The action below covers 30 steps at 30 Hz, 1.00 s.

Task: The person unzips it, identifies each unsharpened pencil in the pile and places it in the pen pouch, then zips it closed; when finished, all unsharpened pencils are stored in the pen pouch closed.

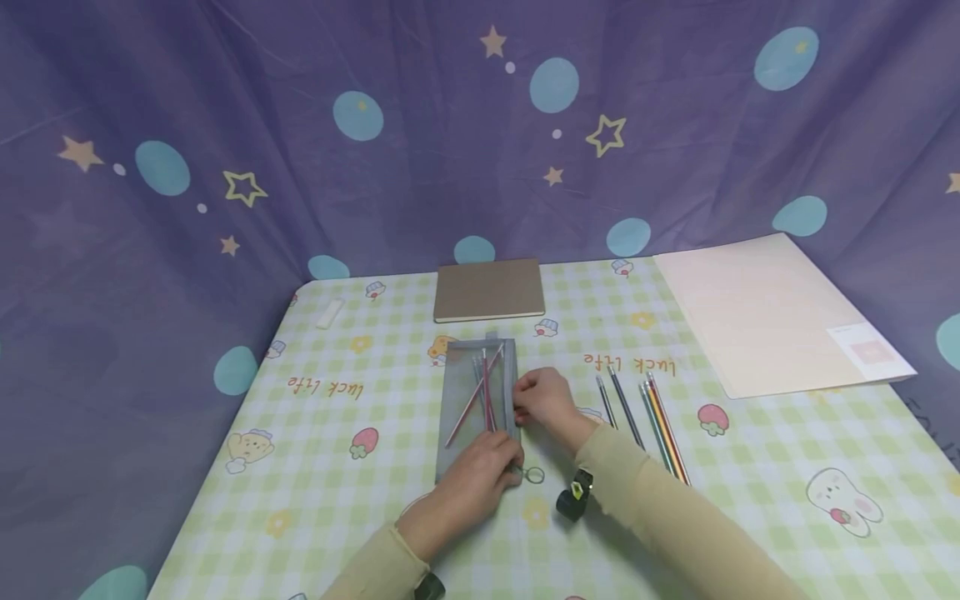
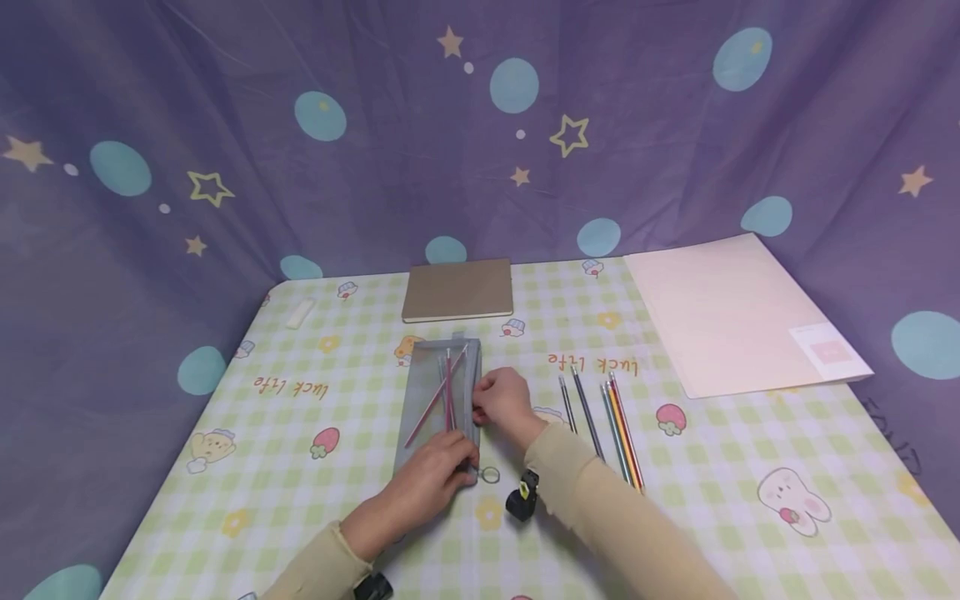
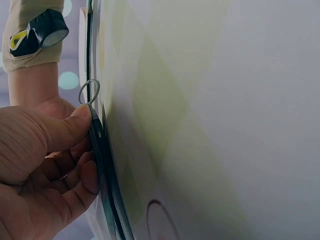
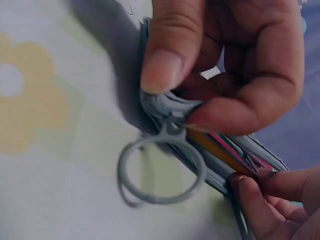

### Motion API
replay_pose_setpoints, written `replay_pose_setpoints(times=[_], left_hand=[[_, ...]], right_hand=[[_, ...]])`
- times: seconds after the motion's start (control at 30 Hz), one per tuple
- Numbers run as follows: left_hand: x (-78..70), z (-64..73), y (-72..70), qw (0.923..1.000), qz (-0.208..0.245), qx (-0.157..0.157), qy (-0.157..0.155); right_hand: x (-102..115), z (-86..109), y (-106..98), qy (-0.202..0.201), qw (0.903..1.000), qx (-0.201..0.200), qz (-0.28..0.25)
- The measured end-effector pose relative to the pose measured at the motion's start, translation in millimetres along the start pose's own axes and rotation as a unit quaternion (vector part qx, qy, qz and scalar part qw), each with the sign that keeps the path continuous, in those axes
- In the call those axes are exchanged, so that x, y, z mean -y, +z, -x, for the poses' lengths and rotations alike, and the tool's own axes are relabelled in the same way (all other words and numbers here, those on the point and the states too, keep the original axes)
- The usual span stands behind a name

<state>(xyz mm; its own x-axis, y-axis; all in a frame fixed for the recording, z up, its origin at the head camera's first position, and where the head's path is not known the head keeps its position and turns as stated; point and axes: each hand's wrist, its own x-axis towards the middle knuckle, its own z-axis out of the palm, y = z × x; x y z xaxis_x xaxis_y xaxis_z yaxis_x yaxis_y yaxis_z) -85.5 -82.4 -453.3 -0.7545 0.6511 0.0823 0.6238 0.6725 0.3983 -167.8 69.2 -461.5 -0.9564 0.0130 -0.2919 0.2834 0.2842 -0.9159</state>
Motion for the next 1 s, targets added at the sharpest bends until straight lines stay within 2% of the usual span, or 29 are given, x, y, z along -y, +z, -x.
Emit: replay_pose_setpoints(times=[0.2, 0.37, 0.47, 0.63, 0.83, 1.0], left_hand=[[0.4, 0.6, 0.4, 1.0000, 0.002, -0.003, 0.003], [0.2, 0.1, 0.2, 1.0000, -0.001, -0.002, 0.003], [-0.2, 0.0, -0.2, 1.0000, 0.002, 0.000, 0.001], [-0.3, -0.2, -0.7, 1.0000, 0.001, 0.000, 0.001], [0.2, 0.0, 0.0, 0.9999, 0.001, -0.008, 0.009], [0.3, 0.1, 0.1, 0.9999, 0.006, -0.005, 0.006]], right_hand=[[2.7, 10.3, 0.2, -0.032, 0.9982, 0.000, 0.050], [4.8, 20.5, -2.2, -0.060, 0.9909, 0.025, 0.118], [3.9, 26.2, -2.9, -0.071, 0.9867, 0.047, 0.139], [1.1, 31.9, -2.9, -0.073, 0.9866, 0.073, 0.126], [-2.0, 33.9, -3.0, -0.061, 0.9906, 0.092, 0.080], [-2.6, 37.3, -4.0, -0.067, 0.9888, 0.100, 0.090]])
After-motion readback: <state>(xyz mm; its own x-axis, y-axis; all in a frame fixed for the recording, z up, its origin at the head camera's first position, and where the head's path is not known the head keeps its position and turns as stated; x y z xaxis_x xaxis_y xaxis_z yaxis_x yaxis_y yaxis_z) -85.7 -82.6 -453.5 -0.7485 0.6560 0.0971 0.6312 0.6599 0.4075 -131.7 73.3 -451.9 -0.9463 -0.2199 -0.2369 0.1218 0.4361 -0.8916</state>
